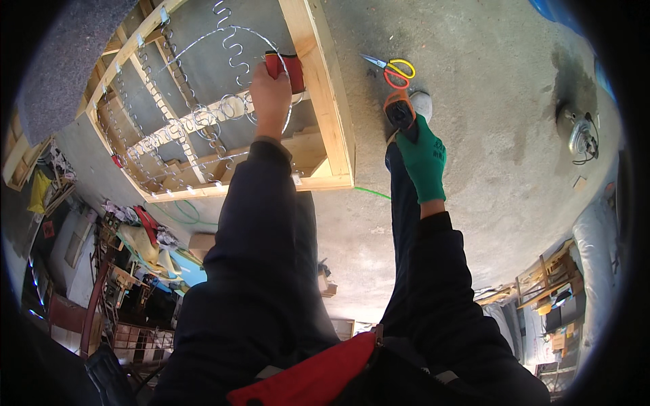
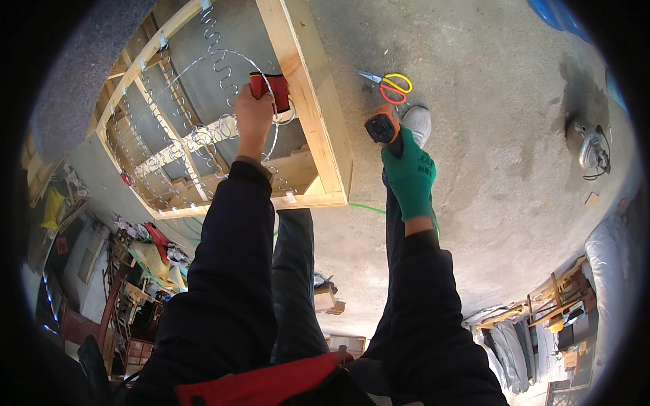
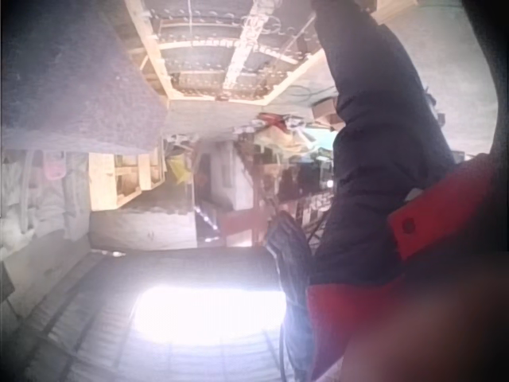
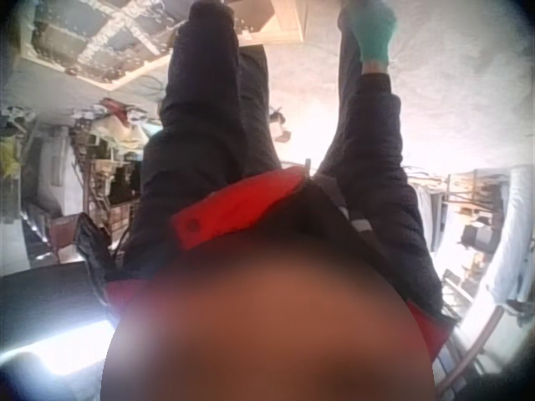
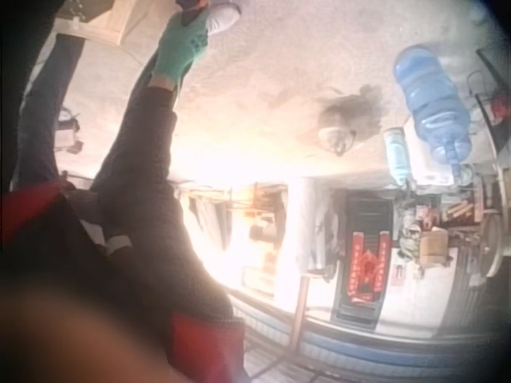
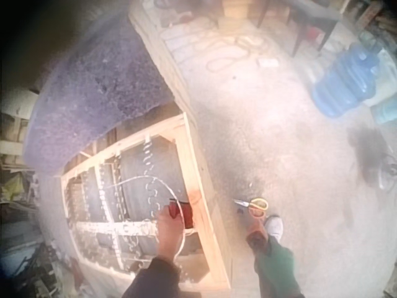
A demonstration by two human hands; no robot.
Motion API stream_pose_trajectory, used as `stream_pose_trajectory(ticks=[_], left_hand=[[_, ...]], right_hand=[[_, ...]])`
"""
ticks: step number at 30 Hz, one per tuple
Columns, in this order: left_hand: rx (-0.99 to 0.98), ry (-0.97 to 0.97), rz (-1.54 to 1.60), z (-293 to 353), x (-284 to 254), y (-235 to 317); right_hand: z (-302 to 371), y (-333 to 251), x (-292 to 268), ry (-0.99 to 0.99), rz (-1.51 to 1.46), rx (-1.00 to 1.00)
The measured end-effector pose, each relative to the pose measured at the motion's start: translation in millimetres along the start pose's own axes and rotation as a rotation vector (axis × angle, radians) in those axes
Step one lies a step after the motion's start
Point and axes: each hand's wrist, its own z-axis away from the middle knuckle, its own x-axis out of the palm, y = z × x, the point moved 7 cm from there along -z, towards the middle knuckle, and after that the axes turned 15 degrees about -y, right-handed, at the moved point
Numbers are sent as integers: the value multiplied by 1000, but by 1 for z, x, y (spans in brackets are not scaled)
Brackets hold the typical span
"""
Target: The person cuts red fabric with scissors, then uses a staple gun to attach the fabric to a wooden chair frame with springs. They retrieve circular foam pads from a box and attach them to the fabric-covered frame.
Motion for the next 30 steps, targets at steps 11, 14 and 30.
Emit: stream_pose_trajectory(ticks=[11,14,30], left_hand=[[-125,-222,703,12,26,-6],[-78,-210,336,12,16,-6],[-8,124,16,14,31,-11]], right_hand=[[-1,-6,-6,-47,-22,-37],[-1,-16,-8,-92,-73,-112],[-30,-142,0,-485,-810,-175]])
